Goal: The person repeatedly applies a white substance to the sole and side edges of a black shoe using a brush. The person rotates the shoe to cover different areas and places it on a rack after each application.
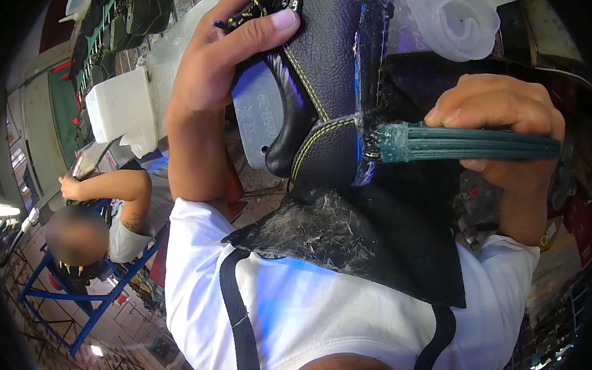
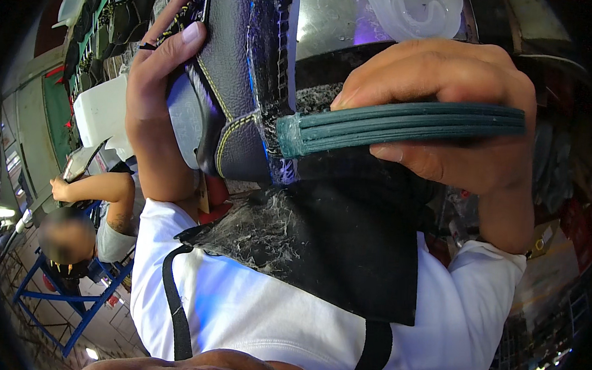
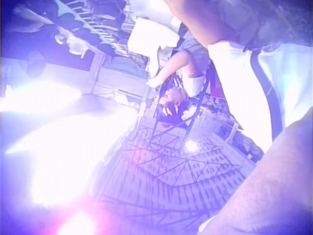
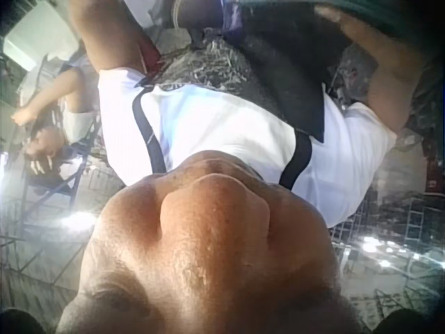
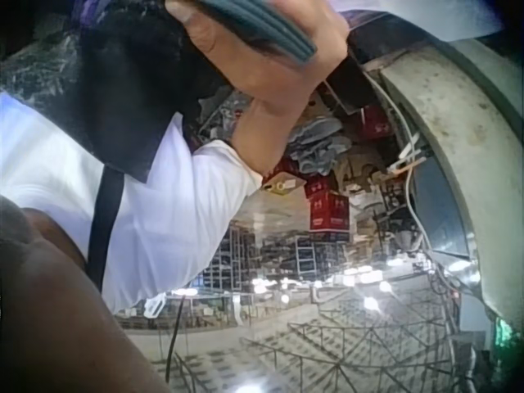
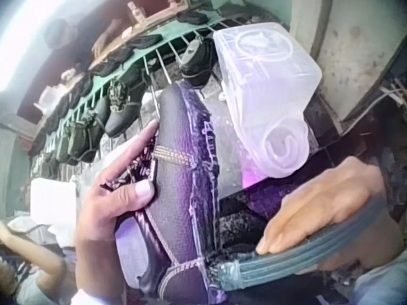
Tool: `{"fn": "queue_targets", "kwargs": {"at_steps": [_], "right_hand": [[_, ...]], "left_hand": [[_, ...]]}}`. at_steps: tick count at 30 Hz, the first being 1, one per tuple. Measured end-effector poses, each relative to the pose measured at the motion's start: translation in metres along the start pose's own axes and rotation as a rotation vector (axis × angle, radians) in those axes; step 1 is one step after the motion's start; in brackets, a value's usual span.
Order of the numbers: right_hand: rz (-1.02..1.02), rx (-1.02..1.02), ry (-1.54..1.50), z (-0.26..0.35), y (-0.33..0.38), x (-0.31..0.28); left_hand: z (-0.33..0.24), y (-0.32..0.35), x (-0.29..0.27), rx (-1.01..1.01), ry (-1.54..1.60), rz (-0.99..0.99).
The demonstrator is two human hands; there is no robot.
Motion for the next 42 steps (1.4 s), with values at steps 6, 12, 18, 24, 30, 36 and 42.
{"fn": "queue_targets", "kwargs": {"at_steps": [6, 12, 18, 24, 30, 36, 42], "right_hand": [[0.024, 0.012, 0.005, 0.005, -0.007, -0.007], [0.075, 0.027, 0.069, 0.018, -0.005, -0.013], [0.243, 0.09, 0.254, 0.045, -0.018, -0.037], [0.425, 0.137, 0.375, 0.064, -0.021, -0.059], [0.488, 0.135, 0.421, 0.071, -0.039, -0.085], [0.459, 0.103, 0.375, 0.068, -0.043, -0.088], [0.44, 0.074, 0.345, 0.07, -0.05, -0.091]], "left_hand": [[0.001, -0.003, 0.002, -0.059, 0.07, -0.083], [0.001, 0.0, 0.005, -0.071, 0.288, -0.079], [0.009, -0.004, 0.002, -0.092, 0.389, -0.16], [0.01, -0.004, 0.001, -0.122, 0.462, -0.149], [0.002, -0.008, -0.006, -0.176, 0.703, -0.117], [0.009, -0.006, -0.016, -0.148, 0.973, 0.027], [0.007, -0.003, -0.01, -0.137, 1.127, 0.044]]}}
Point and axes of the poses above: each hand's wrist, its own y-axis away from the middle knuckle, its own x-axis out of the palm, z = x × y, the point moved 1 cm from there along -y, towards the middle knuckle, and after that the axes turned 12 degrees about z, right-handed, at the moved point
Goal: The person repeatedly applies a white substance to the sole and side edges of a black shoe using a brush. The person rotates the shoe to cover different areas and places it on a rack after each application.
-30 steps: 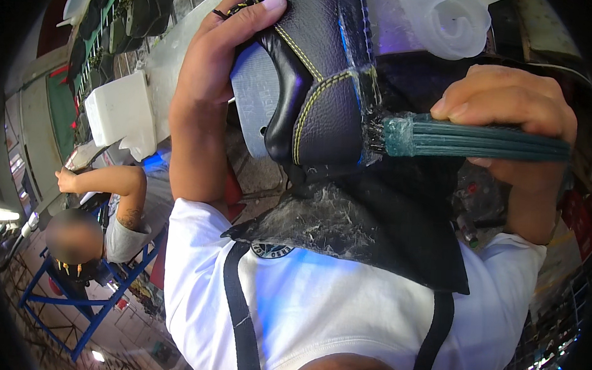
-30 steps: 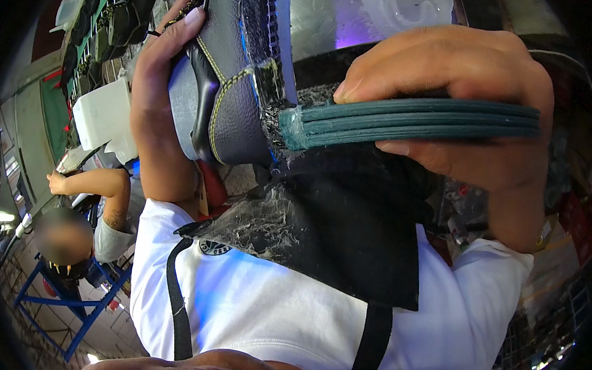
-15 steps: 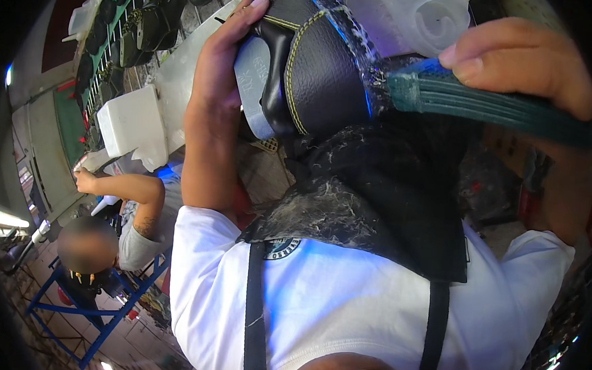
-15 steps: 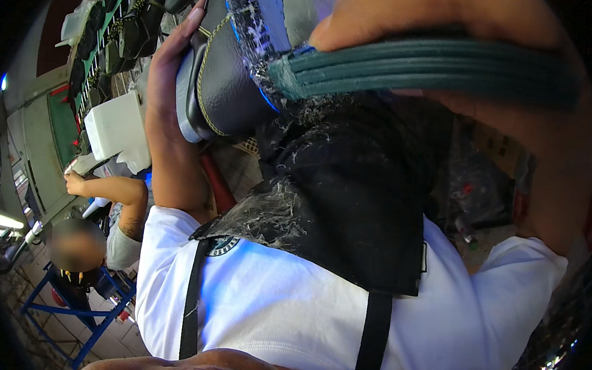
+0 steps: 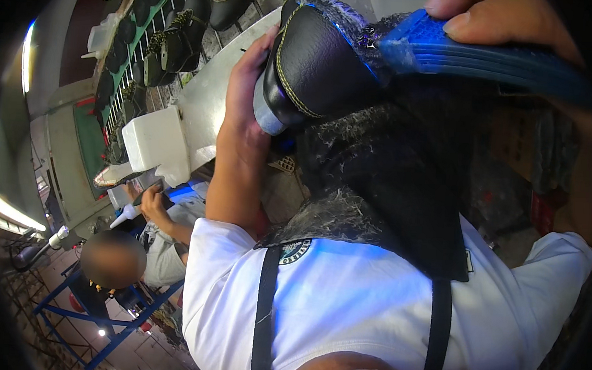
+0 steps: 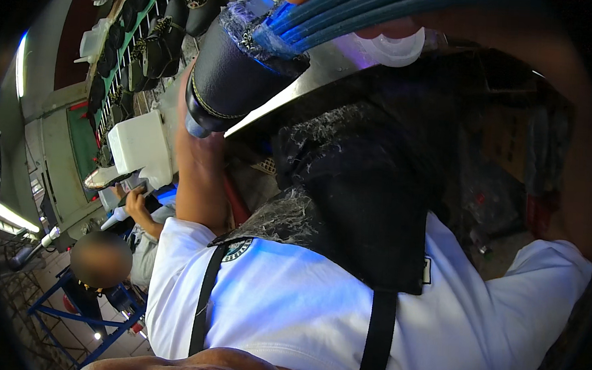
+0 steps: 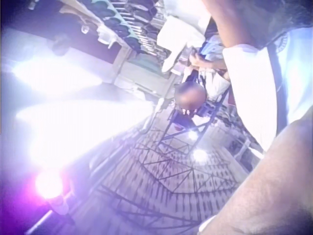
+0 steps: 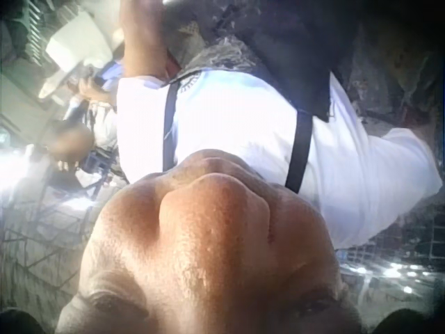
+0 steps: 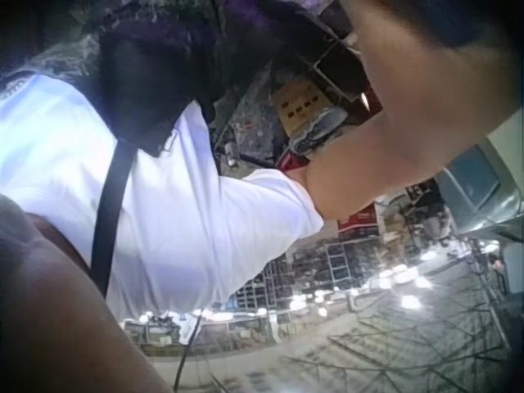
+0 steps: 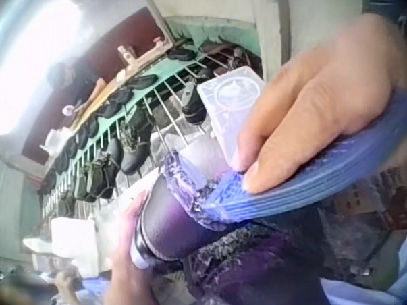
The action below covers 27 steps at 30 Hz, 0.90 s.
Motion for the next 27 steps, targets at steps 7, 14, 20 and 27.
{"fn": "queue_targets", "kwargs": {"at_steps": [7, 14, 20, 27], "right_hand": [[-0.035, -0.011, -0.006, -0.001, -0.003, -0.006], [-0.063, -0.047, -0.015, -0.003, -0.01, -0.011], [-0.105, -0.076, -0.029, -0.005, -0.013, -0.011], [-0.285, -0.118, -0.221, -0.023, -0.002, 0.006]], "left_hand": [[0.015, 0.011, -0.017, -0.015, -0.007, -0.3], [0.027, 0.037, -0.018, -0.116, 0.416, -0.187], [0.053, 0.049, -0.001, -0.175, 0.717, -0.216], [0.079, 0.063, -0.009, -0.277, 0.805, -0.209]]}}
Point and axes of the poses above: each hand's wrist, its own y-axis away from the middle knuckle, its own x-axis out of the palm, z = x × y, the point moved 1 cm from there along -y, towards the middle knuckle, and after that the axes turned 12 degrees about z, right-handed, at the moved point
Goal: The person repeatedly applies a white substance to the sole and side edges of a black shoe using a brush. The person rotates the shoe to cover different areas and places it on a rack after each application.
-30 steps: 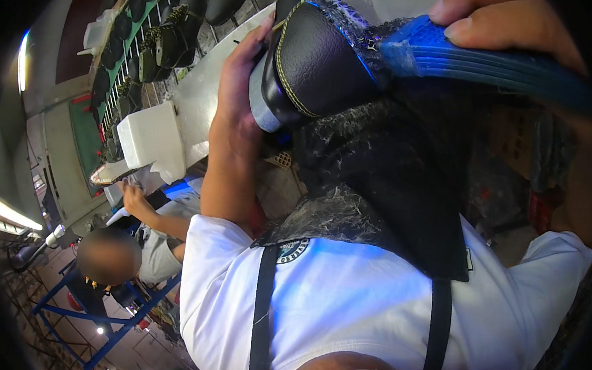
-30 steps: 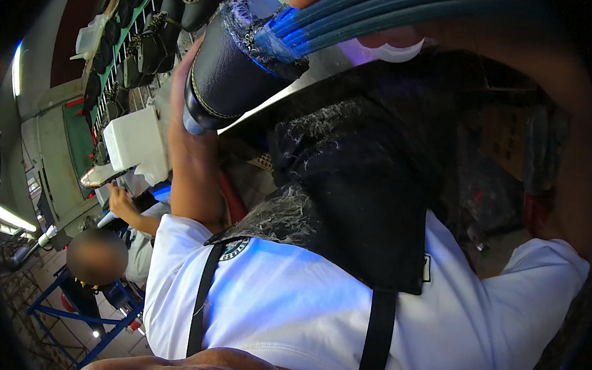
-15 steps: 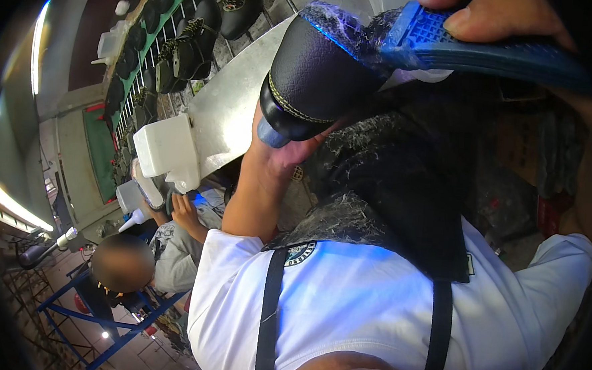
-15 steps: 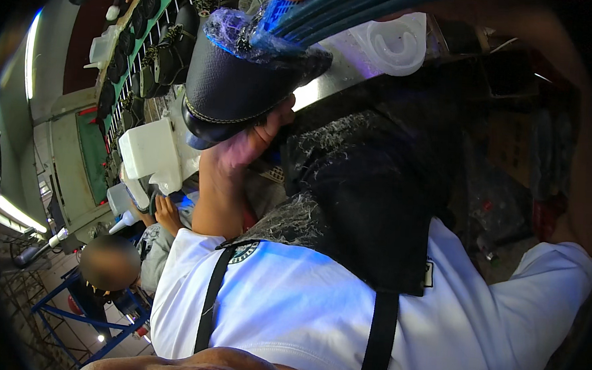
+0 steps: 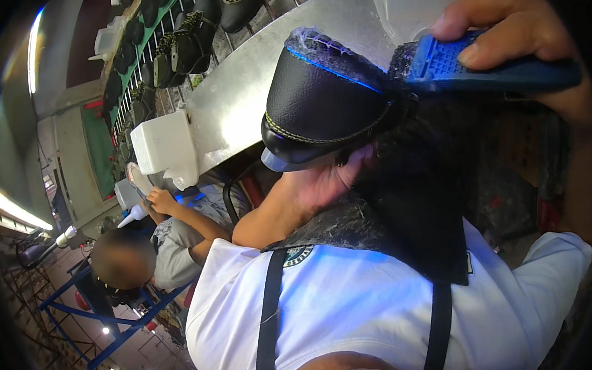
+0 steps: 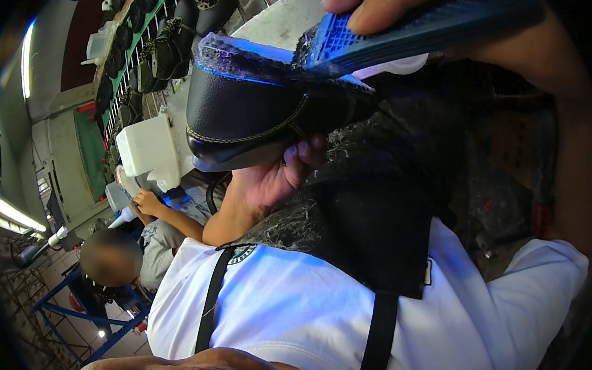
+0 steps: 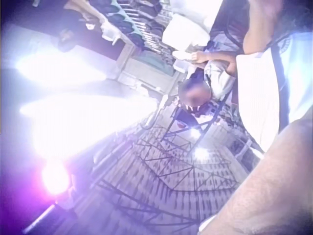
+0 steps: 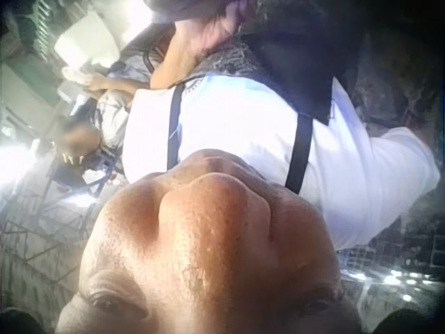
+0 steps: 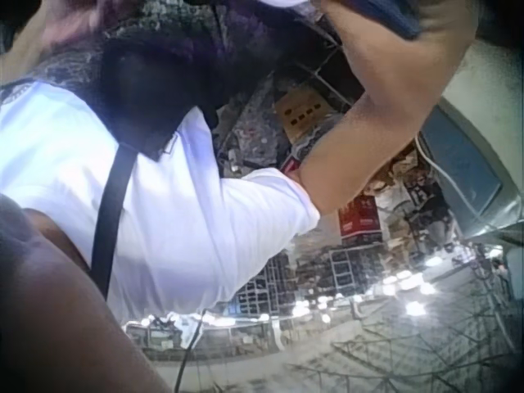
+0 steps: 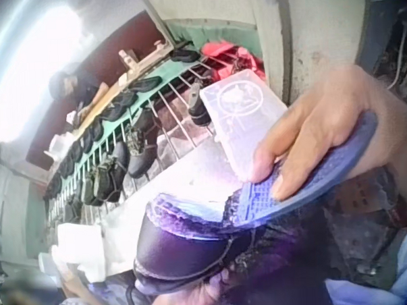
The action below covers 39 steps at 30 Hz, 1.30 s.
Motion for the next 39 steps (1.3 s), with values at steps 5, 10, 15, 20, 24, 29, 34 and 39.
{"fn": "queue_targets", "kwargs": {"at_steps": [5, 10, 15, 20, 24, 29, 34, 39], "right_hand": [[-0.137, -0.081, -0.117, -0.026, 0.002, -0.005], [-0.126, -0.141, -0.105, -0.045, -0.011, -0.002], [-0.123, -0.143, -0.101, -0.055, -0.019, 0.01], [-0.093, -0.195, -0.126, -0.071, -0.032, 0.021], [-0.068, -0.185, -0.135, -0.066, -0.031, 0.03], [-0.035, -0.249, -0.133, -0.058, -0.027, 0.026], [0.133, -0.116, 0.08, -0.026, -0.032, 0.02], [0.005, -0.084, -0.213, -0.044, -0.018, 0.031]], "left_hand": [[0.008, -0.002, 0.001, -0.103, 0.111, 0.013], [0.01, 0.0, -0.005, -0.126, 0.149, 0.015], [0.014, 0.0, -0.005, -0.124, 0.109, -0.018], [0.015, 0.004, -0.008, -0.12, 0.114, -0.033], [0.015, 0.0, -0.008, -0.158, 0.129, -0.018], [0.018, 0.002, -0.008, -0.163, 0.123, 0.012], [0.019, 0.001, -0.009, -0.197, 0.153, 0.041], [0.017, -0.001, -0.013, -0.239, 0.148, 0.077]]}}
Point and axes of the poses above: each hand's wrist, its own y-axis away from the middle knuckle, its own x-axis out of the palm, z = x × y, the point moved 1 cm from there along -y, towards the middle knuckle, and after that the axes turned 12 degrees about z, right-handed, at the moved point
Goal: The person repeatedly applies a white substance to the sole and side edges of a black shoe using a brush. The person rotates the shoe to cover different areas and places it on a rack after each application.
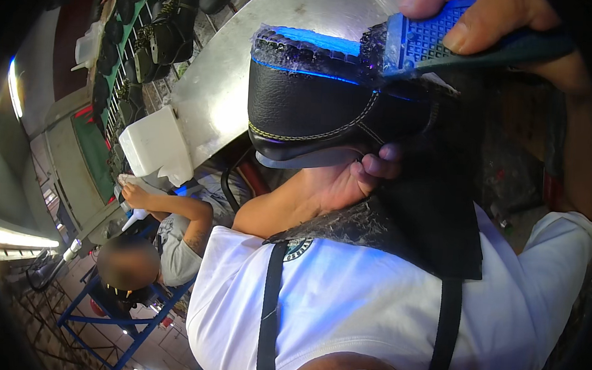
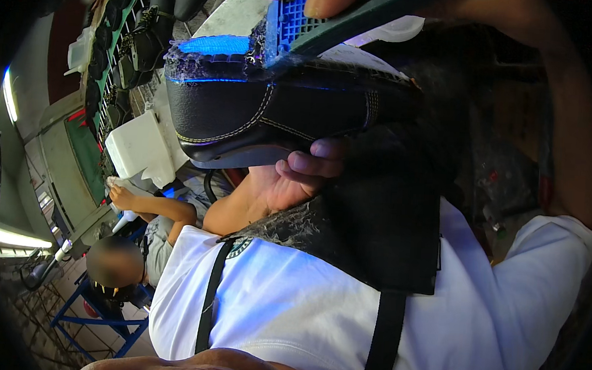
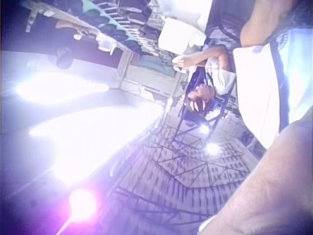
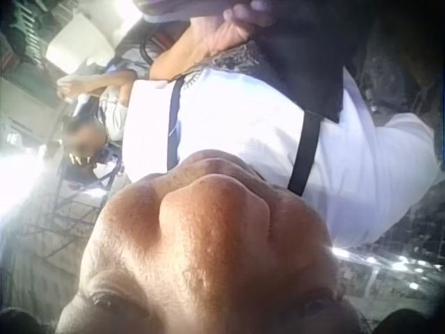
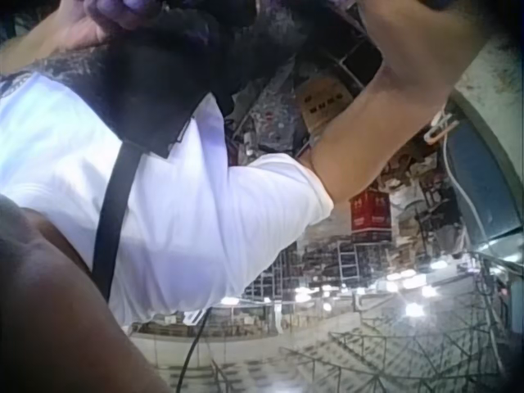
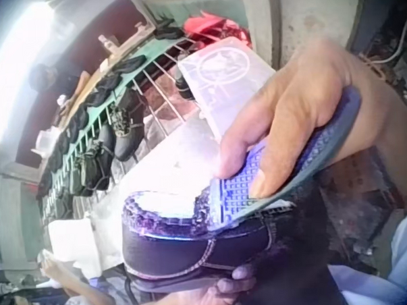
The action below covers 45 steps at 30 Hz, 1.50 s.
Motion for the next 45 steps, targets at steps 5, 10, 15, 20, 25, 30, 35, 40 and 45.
{"fn": "queue_targets", "kwargs": {"at_steps": [5, 10, 15, 20, 25, 30, 35, 40, 45], "right_hand": [[0.046, 0.037, 0.045, 0.007, 0.001, 0.002], [-0.085, 0.107, -0.054, 0.01, 0.006, 0.013], [0.073, 0.025, 0.31, 0.02, -0.005, 0.009], [0.017, 0.065, 0.246, 0.025, -0.007, 0.01], [-0.032, 0.101, 0.181, 0.022, -0.005, 0.015], [0.025, 0.057, 0.187, 0.009, -0.011, 0.018], [0.021, 0.112, 0.216, 0.016, -0.006, 0.02], [0.092, 0.089, 0.228, 0.013, -0.014, 0.019], [0.13, 0.157, 0.243, 0.026, -0.014, 0.013]], "left_hand": [[0.001, -0.001, -0.002, -0.012, -0.018, 0.046], [0.002, -0.004, 0.002, -0.071, -0.01, 0.02], [0.0, -0.003, 0.0, -0.09, -0.017, 0.032], [-0.001, 0.0, -0.002, -0.102, -0.022, 0.078], [-0.004, 0.0, -0.006, -0.135, -0.026, 0.131], [-0.001, 0.006, -0.005, -0.095, -0.013, 0.131], [-0.005, 0.002, 0.0, -0.174, 0.011, 0.084], [-0.004, 0.012, -0.001, -0.091, -0.035, 0.052], [-0.006, 0.01, 0.002, -0.115, -0.07, 0.024]]}}
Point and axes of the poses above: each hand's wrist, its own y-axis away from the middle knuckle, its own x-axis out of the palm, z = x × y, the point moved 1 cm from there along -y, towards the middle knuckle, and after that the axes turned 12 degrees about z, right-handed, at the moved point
